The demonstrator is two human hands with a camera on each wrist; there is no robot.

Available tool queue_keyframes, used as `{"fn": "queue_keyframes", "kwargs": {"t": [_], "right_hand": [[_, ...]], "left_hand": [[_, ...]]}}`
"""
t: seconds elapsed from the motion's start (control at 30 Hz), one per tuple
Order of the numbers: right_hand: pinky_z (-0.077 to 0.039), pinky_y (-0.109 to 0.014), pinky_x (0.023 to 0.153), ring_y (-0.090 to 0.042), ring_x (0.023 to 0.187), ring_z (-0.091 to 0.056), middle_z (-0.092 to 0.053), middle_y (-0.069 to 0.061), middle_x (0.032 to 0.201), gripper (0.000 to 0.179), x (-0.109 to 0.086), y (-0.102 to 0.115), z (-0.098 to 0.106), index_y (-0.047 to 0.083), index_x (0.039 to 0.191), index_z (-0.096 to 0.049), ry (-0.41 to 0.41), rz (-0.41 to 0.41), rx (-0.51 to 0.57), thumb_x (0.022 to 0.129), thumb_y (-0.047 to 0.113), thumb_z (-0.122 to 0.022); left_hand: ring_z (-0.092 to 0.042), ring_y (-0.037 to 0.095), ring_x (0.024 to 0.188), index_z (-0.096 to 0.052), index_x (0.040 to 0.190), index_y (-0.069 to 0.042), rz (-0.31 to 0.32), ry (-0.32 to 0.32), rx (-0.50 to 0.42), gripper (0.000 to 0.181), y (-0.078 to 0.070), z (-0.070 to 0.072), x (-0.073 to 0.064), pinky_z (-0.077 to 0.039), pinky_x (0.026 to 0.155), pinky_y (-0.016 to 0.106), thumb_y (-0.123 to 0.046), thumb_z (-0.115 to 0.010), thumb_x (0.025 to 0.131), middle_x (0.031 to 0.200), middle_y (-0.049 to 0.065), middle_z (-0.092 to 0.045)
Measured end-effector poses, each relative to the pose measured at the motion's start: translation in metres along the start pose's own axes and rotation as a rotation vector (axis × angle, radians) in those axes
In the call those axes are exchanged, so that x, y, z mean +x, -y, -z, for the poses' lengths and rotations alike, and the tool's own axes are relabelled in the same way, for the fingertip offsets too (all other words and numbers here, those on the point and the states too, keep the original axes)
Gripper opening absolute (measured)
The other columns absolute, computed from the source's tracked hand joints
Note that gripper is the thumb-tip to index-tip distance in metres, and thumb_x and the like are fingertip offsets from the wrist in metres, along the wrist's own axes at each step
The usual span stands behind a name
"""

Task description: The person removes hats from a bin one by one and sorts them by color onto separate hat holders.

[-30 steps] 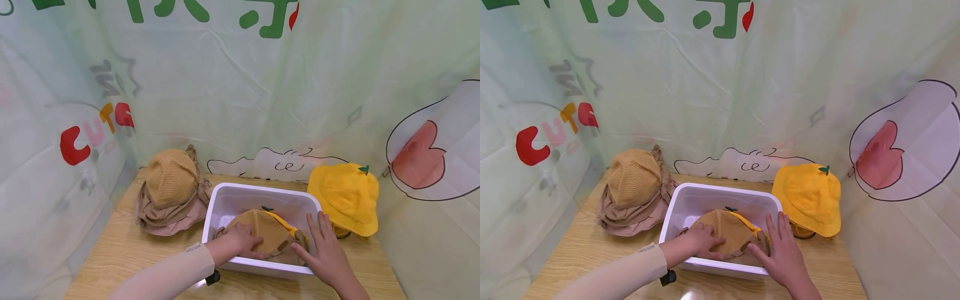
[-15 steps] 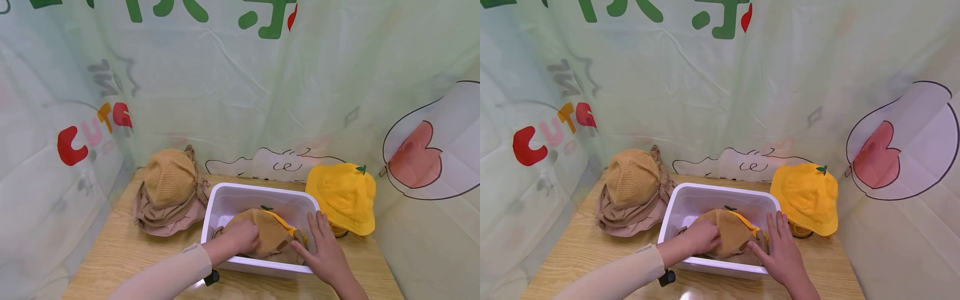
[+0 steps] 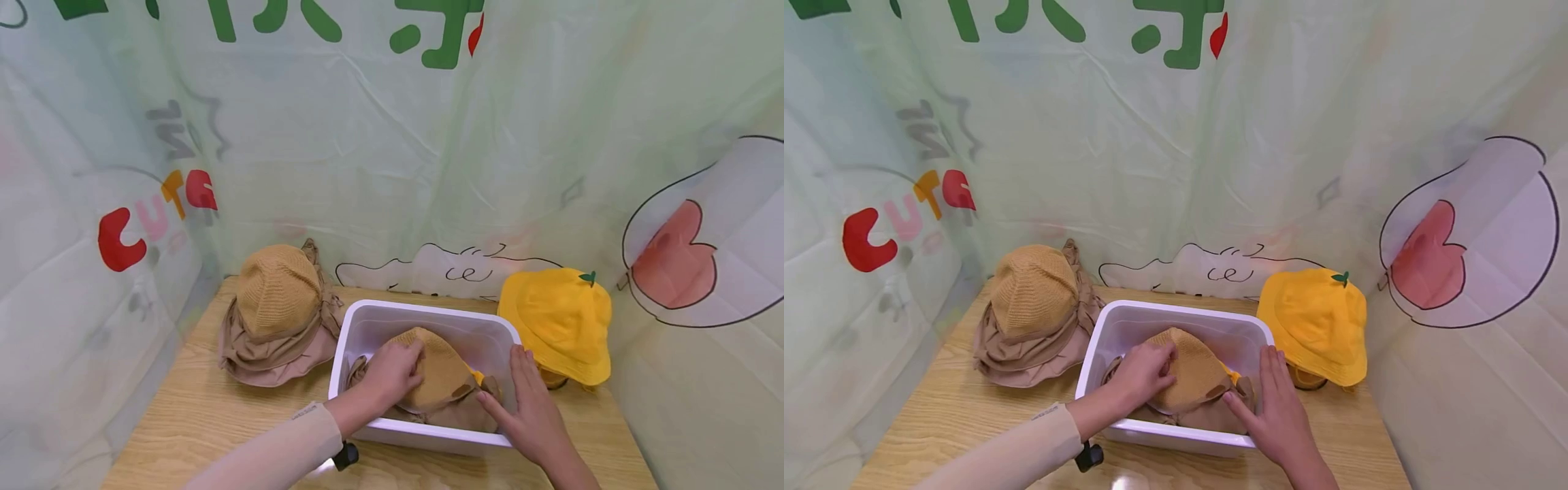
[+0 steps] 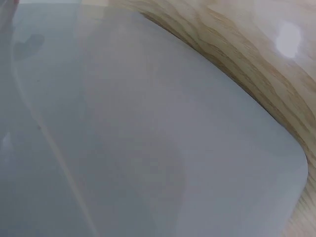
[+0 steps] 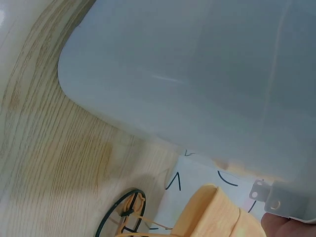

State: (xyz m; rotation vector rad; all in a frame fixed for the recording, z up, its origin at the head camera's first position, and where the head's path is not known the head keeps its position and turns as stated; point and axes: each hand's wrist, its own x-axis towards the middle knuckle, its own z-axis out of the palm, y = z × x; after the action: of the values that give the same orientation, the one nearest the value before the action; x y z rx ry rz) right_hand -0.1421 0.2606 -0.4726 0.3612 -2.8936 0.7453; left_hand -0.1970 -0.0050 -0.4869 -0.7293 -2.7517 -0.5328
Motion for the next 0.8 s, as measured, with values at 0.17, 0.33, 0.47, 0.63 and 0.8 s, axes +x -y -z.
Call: {"fn": "queue_keyframes", "kwargs": {"t": [0.17,0.33,0.47,0.63,0.8], "right_hand": [[-0.02,-0.071,0.111,-0.041,0.152,-0.008,-0.01,-0.021,0.165,0.101,0.0,0.0,0.001,0.006,0.16,-0.004,-0.009,-0.007,0.022,0.093,0.05,-0.065],[-0.021,-0.072,0.109,-0.043,0.152,-0.008,-0.009,-0.022,0.165,0.104,0.0,0.001,0.003,0.005,0.16,-0.004,-0.004,-0.014,0.032,0.091,0.051,-0.066],[-0.022,-0.073,0.109,-0.044,0.151,-0.009,-0.01,-0.024,0.164,0.104,0.0,0.001,0.003,0.003,0.16,-0.003,-0.001,-0.016,0.025,0.092,0.051,-0.065],[-0.024,-0.073,0.108,-0.045,0.151,-0.011,-0.013,-0.028,0.163,0.105,0.0,0.0,0.004,0.0,0.159,-0.004,-0.005,-0.028,0.015,0.091,0.051,-0.066],[-0.023,-0.072,0.109,-0.045,0.151,-0.01,-0.011,-0.027,0.163,0.106,-0.001,-0.001,0.005,-0.001,0.159,-0.004,0.007,-0.044,0.006,0.091,0.052,-0.066]], "left_hand": [[-0.051,0.005,0.056,-0.056,0.107,-0.012,0.094,-0.038,-0.163,0.043,0.003,0.0,-0.001,-0.046,0.057,0.025,-0.015,-0.08,0.072,0.059,-0.017,-0.052],[-0.051,0.003,0.056,-0.062,0.09,-0.013,0.235,0.011,-0.29,0.024,0.006,0.002,0.001,-0.043,0.054,0.023,-0.018,-0.077,0.071,0.058,-0.018,-0.054],[-0.049,0.001,0.054,-0.059,0.066,-0.02,0.317,0.046,-0.352,0.018,0.008,0.003,0.005,-0.038,0.05,0.021,-0.019,-0.076,0.073,0.056,-0.017,-0.053],[-0.049,0.0,0.056,-0.059,0.068,-0.021,0.288,0.027,-0.348,0.019,0.008,0.005,0.007,-0.038,0.052,0.02,-0.021,-0.075,0.079,0.06,-0.016,-0.053],[-0.045,0.0,0.055,-0.06,0.069,-0.021,0.15,-0.062,-0.249,0.016,0.004,0.011,0.003,-0.036,0.049,0.017,-0.02,-0.07,0.081,0.059,-0.016,-0.049]]}}
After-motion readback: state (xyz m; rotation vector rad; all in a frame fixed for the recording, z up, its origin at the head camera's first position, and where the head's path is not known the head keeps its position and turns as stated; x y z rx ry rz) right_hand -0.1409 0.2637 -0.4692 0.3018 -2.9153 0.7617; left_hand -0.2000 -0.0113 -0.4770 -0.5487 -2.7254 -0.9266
